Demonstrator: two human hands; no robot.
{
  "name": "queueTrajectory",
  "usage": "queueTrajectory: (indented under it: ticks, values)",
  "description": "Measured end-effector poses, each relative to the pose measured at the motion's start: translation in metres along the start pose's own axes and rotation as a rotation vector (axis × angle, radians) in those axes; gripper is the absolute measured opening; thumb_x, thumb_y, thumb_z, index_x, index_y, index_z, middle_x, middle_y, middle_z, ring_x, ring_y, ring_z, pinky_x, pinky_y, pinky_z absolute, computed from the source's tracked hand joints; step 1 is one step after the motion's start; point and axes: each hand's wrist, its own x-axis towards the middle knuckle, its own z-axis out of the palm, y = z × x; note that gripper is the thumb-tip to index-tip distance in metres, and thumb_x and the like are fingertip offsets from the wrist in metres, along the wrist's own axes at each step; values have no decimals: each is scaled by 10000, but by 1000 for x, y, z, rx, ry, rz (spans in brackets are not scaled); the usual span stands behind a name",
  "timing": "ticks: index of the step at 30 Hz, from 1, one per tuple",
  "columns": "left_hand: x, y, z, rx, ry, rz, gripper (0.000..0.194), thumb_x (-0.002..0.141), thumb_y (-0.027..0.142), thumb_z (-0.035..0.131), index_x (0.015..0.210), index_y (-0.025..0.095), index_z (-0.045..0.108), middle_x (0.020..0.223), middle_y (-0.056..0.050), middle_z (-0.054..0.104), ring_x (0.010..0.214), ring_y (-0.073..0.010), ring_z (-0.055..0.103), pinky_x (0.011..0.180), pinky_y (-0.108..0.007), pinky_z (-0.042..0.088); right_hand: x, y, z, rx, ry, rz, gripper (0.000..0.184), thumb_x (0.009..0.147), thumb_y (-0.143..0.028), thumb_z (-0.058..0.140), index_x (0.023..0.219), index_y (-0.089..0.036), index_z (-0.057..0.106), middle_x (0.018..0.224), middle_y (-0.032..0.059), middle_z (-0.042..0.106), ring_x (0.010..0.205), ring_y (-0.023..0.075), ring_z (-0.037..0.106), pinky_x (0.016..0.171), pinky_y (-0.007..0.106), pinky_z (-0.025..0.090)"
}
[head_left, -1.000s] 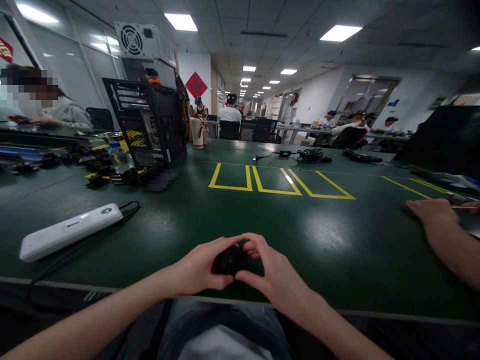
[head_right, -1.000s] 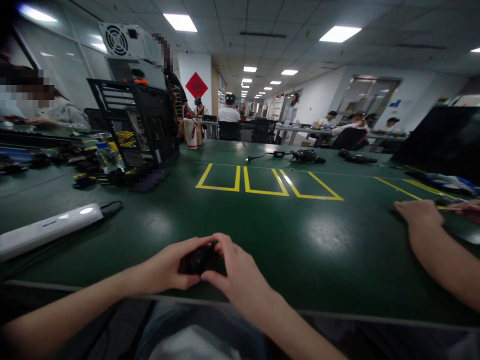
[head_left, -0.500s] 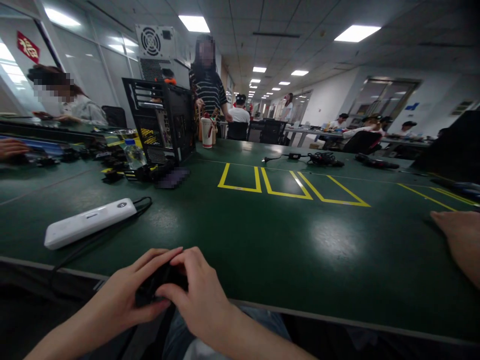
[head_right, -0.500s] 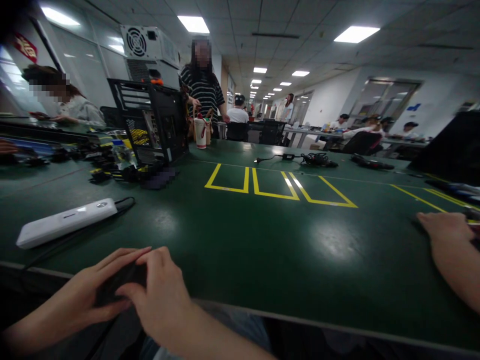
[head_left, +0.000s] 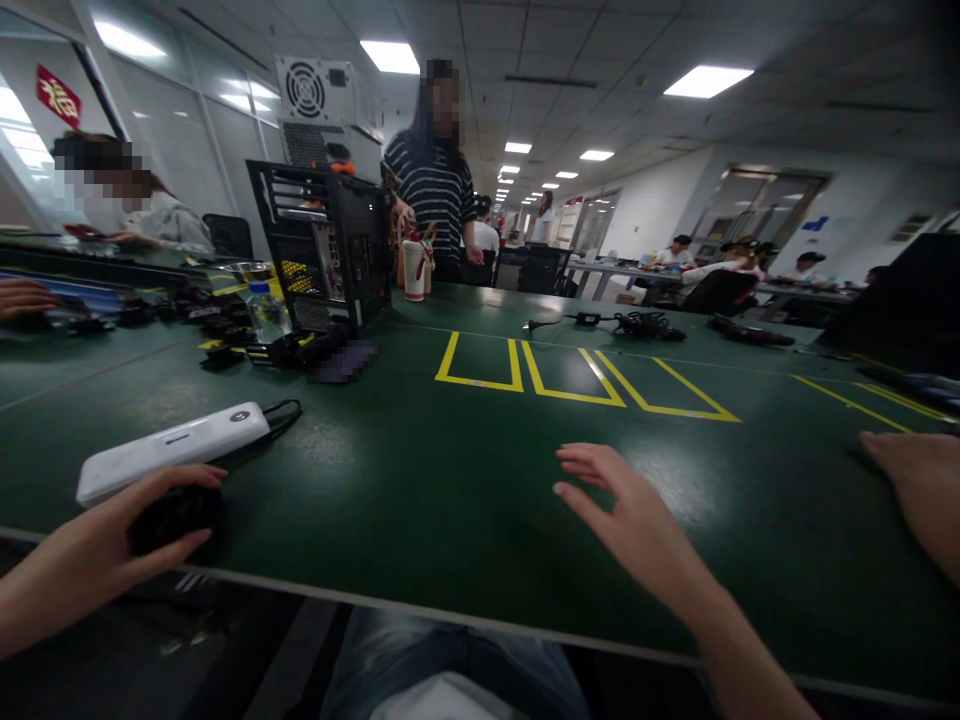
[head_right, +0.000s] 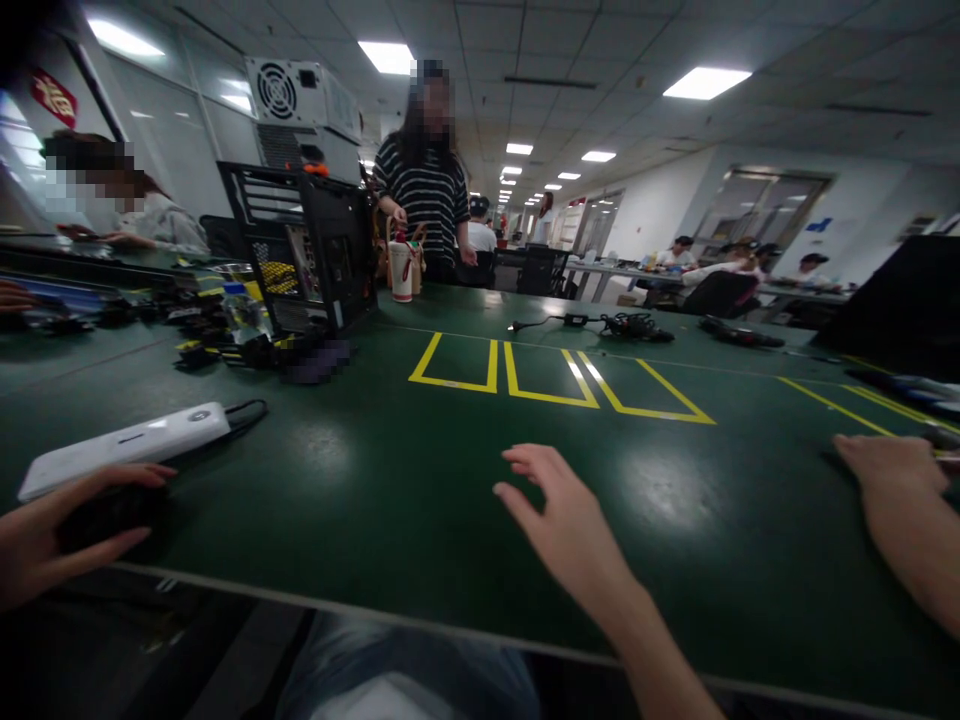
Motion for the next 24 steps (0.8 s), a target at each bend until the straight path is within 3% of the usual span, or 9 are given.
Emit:
queueTrajectory:
  ticks: [3, 7, 12, 19, 24]
  values:
    - [-2, 2, 1, 117, 91, -30, 337, 701, 429, 479, 1022, 462, 384, 1107, 195, 469, 1032, -200, 457, 922, -446, 332, 9, 53, -39, -117, 36, 120, 316, 728, -388, 483, 990, -213, 507, 982, 95, 576, 865, 229, 588, 762, 402, 482]
    - [0, 10, 7, 134, 161, 26, 279, 698, 413, 482, 967, 430, 412, 1116, 141, 470, 1082, -229, 411, 939, -489, 292, 5, 95, -58, -250, 129, 191, 308, 723, -381, 479, 962, -190, 518, 959, 88, 581, 843, 225, 602, 749, 379, 484]
    - [4, 7, 9, -53, 101, 4, 272, 716, 367, 471, 964, 448, 394, 1081, 182, 471, 1069, -182, 422, 962, -447, 283, 0, 97, -55, -244, 100, 194, 296, 732, -379, 464, 959, -199, 521, 975, 84, 573, 848, 213, 603, 723, 341, 496]
    - [4, 2, 10, -43, 104, -48, 303, 695, 396, 477, 983, 424, 387, 1016, 132, 483, 1039, -193, 422, 956, -435, 279, 1, 96, -54, -202, 26, 197, 298, 731, -383, 468, 961, -201, 514, 969, 78, 579, 876, 216, 593, 751, 353, 488]
    - [22, 8, 17, 25, 132, -43, 363, 698, 411, 465, 1032, 360, 333, 1000, 70, 484, 985, -181, 459, 911, -373, 341, 2, 98, -53, -181, -76, 216, 293, 739, -394, 458, 962, -211, 512, 966, 67, 582, 880, 198, 588, 772, 345, 483]
